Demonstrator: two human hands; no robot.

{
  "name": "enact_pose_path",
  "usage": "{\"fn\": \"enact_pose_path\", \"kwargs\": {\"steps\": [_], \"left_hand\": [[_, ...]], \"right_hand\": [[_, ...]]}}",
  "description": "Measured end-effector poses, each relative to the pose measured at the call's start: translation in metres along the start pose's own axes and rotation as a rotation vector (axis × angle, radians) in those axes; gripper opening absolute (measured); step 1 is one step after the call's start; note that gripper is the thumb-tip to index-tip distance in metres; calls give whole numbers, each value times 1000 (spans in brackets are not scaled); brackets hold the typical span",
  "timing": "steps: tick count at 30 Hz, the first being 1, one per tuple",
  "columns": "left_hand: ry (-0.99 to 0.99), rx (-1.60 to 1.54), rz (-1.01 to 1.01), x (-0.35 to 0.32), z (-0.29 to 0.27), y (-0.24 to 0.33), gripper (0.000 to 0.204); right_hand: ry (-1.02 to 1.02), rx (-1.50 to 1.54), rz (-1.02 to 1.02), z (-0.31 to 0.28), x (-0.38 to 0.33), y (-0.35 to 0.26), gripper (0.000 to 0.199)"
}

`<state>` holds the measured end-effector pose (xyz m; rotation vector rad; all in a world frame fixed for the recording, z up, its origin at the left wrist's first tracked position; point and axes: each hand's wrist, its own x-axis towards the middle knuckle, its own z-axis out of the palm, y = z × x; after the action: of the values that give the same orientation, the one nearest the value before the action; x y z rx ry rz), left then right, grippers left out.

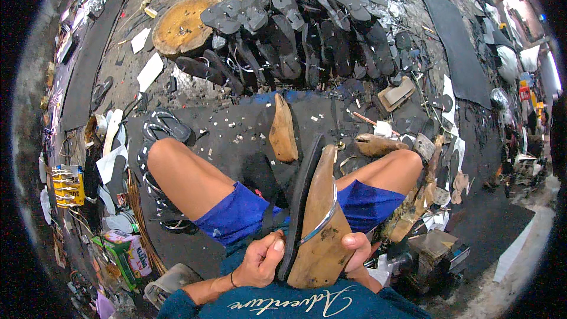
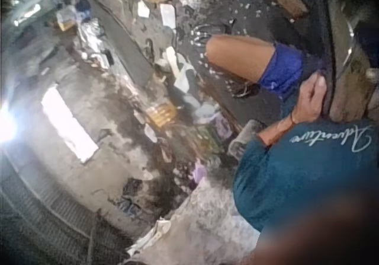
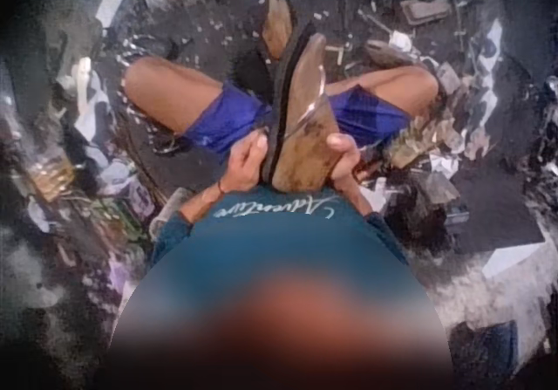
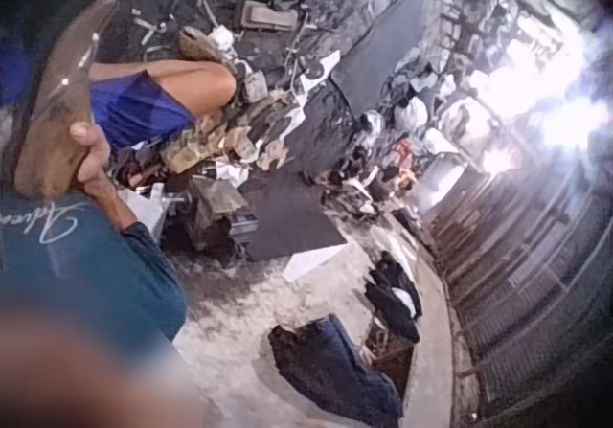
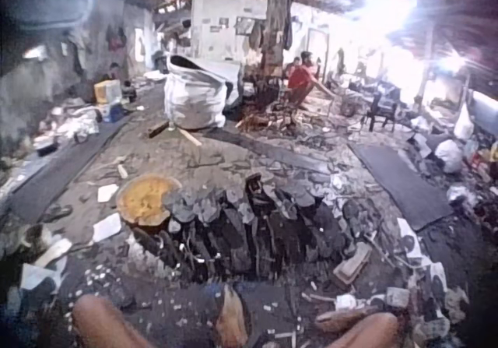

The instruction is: The person sits on the floor and repeatedly presses a black flip-flop sole onto a wooden shoe last, then removes it and repeats the process. The person handles multiple flip-flops and lasts, turning them over and repositioning them during the cycle.

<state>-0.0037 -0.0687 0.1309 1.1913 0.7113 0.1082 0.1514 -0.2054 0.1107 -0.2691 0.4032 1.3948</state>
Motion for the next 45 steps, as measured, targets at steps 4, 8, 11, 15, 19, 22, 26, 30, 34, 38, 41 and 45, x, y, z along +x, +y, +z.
{"fn": "enact_pose_path", "kwargs": {"steps": [4, 8, 11, 15, 19, 22, 26, 30, 34, 38, 41, 45], "left_hand": [[-1, -16, 85, -1, -7, -2, 28], [-116, -157, -150, 13, -14, -11, 35], [-186, -292, 25, 28, -14, -22, 70], [-97, -214, 83, 37, -34, -24, 91], [58, 95, 62, 40, -53, -30, 74], [142, 232, 23, 38, -49, -52, 72], [210, 229, 72, 39, -40, -90, 70], [175, -90, -38, 38, -47, -86, 71], [-111, -256, 120, 49, -58, -27, 95], [25, -618, 158, 114, -58, 5, 89], [-10, -888, 158, 141, -43, -1, 80], [252, -723, 110, 153, -36, 4, 76]], "right_hand": [[89, -227, -54, 2, -4, 0, 94], [-32, -562, -151, -4, 1, -1, 108], [-303, -595, -160, -7, 24, -8, 112], [-112, -816, -292, -10, 61, -29, 109], [16, -1316, -155, -34, 91, -14, 102], [171, -1354, -11, -65, 95, 9, 104], [300, -1381, -88, -89, 100, 31, 101], [223, -1360, -156, -60, 99, 20, 108], [74, -1241, -266, -5, 80, -10, 103], [38, -1461, -408, 25, 83, -18, 80], [89, -1689, -642, 30, 91, -11, 74], [121, -1666, -595, 24, 78, -20, 73]]}}
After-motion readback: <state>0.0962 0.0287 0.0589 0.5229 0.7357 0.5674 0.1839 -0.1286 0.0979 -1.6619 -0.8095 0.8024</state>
